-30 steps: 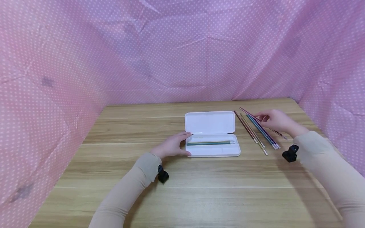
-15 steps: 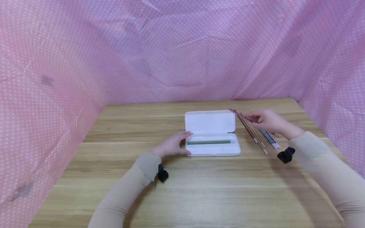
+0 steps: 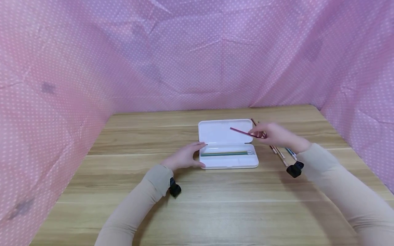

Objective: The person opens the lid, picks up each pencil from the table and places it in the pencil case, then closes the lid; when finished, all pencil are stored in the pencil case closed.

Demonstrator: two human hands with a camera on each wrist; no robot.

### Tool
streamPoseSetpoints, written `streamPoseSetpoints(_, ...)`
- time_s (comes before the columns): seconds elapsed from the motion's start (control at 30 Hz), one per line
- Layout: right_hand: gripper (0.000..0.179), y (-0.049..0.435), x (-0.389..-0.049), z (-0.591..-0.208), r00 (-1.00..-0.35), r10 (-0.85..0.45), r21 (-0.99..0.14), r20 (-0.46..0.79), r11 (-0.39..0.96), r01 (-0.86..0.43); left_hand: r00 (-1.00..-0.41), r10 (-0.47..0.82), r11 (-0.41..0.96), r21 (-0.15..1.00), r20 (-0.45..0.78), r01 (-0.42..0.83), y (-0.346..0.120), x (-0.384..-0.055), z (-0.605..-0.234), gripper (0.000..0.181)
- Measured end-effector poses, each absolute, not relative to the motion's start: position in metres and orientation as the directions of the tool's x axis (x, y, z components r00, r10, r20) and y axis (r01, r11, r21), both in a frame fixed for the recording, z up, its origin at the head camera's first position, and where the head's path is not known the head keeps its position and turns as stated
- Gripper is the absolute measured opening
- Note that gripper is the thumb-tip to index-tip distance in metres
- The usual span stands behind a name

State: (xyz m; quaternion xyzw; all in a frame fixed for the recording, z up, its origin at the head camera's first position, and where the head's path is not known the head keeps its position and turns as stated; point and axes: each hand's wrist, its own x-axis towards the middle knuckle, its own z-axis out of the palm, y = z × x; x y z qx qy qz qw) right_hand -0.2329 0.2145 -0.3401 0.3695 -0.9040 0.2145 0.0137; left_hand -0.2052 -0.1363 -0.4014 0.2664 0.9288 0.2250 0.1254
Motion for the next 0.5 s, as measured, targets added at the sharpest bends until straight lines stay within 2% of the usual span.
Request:
streamPoseSetpoints(0.27, 0.030, 0.191, -0.236, -0.348, -0.646, -0.743, -0.396, 0.174, 0.548, -0.737, -0.825, 0.556, 0.752, 0.484, -0.103, 0.447, -0.136, -0.206, -0.403, 0.087)
streamPoseSetpoints(0.5, 0.030, 0.173, -0.238, -0.359, -0.656, -0.748, -0.437, 0.103, 0.558, -0.705, -0.828, 0.550, 0.755, 0.489, -0.109, 0.437, -0.136, -0.205, -0.401, 0.086)
